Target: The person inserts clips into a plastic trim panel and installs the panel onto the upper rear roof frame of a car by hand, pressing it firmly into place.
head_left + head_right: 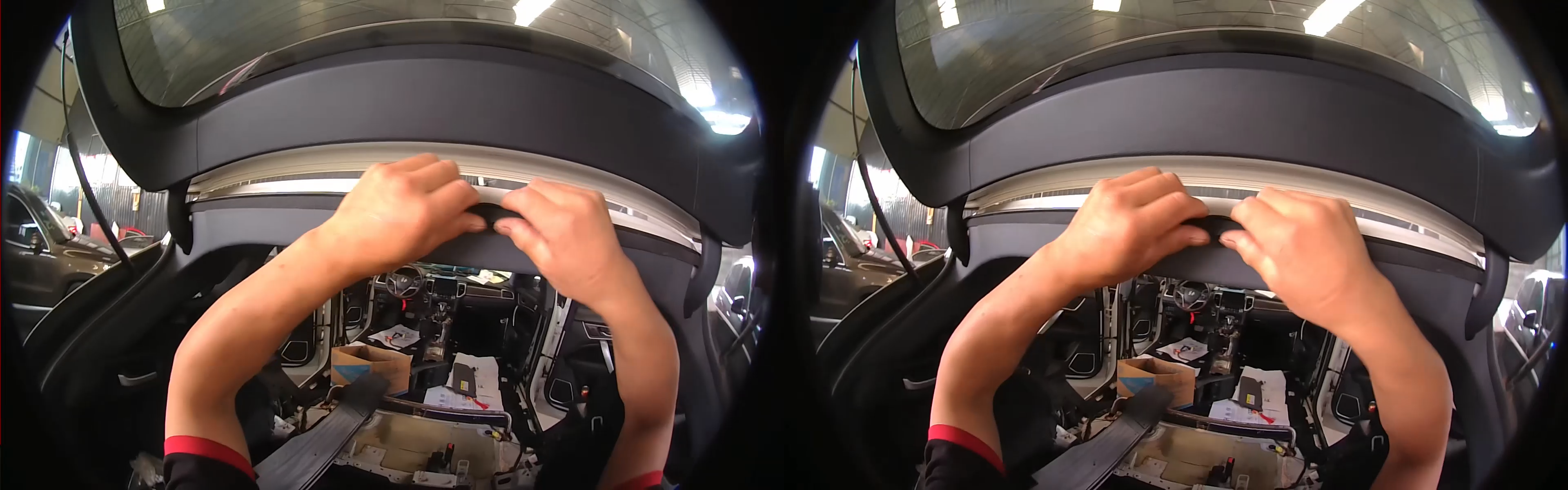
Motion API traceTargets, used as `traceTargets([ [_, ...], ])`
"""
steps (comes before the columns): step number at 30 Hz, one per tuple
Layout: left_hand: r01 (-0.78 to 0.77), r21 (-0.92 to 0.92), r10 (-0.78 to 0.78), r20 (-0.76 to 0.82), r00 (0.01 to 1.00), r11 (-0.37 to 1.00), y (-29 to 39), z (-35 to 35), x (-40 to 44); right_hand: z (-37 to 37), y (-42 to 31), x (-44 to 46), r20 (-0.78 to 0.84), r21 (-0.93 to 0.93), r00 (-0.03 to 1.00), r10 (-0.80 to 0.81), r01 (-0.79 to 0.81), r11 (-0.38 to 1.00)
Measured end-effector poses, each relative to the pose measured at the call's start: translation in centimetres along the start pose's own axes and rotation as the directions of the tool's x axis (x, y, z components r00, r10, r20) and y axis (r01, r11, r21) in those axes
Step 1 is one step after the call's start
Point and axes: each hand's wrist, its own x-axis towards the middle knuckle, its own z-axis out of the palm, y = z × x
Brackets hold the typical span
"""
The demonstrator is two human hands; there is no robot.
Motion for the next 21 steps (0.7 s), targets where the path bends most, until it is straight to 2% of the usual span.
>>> traceTargets([
  [1,0.078,-0.124,-0.077,0.015,0.997,0.989,-0.2,-0.5,-0.2,0.2,0.0,-0.1,-0.028,-0.088,0.999,-0.043,0.04,0.995],
  [4,0.256,-0.197,-0.244,0.082,0.966,0.946,-0.5,-2.0,-1.3,0.5,-0.3,-0.2,-0.071,-0.123,0.995,-0.066,0.057,0.991],
  [8,0.184,-0.095,-0.178,0.074,0.981,0.978,-1.1,-1.4,-1.5,1.4,-1.6,1.5,-0.156,-0.059,0.984,-0.089,0.081,0.995],
  [9,0.192,-0.08,-0.192,0.011,0.981,0.978,-1.5,-0.9,-1.5,1.7,-1.7,2.0,-0.094,-0.039,0.993,-0.074,0.07,0.997],
  [11,0.217,-0.089,-0.214,0.034,0.976,0.972,-1.7,-1.2,-1.6,1.6,-1.7,2.7,0.019,0.016,0.999,-0.033,0.033,0.999],
  [12,0.211,-0.091,-0.209,0.032,0.977,0.973,-1.5,-1.6,-1.6,1.8,-1.8,2.6,0.017,0.011,0.999,-0.03,0.03,1.0],
  [14,0.285,-0.179,-0.267,0.12,0.956,0.942,-0.9,-2.2,-1.4,2.5,-1.9,2.2,-0.099,-0.186,0.981,-0.166,0.146,0.972],
  [15,0.28,-0.185,-0.261,0.12,0.958,0.942,-0.9,-2.2,-1.3,2.8,-1.8,2.1,-0.098,-0.19,0.982,-0.16,0.139,0.972],
  [17,0.332,-0.328,-0.284,0.187,0.94,0.885,-1.3,-2.3,-1.2,3.2,-1.8,2.1,-0.174,-0.21,0.972,-0.161,0.123,0.97],
  [18,0.336,-0.327,-0.287,0.188,0.939,0.883,-1.4,-2.3,-1.2,3.4,-1.8,2.1,-0.172,-0.206,0.972,-0.161,0.125,0.97],
  [20,0.268,-0.329,-0.203,0.22,0.954,0.905,-1.6,-2.3,-0.8,3.3,-1.6,2.3,-0.217,-0.146,0.963,-0.162,0.132,0.981],
  [21,0.42,-0.371,-0.325,0.292,0.9,0.828,-1.3,-2.6,-0.5,3.2,-1.6,2.2,-0.194,-0.126,0.971,-0.139,0.115,0.985],
])
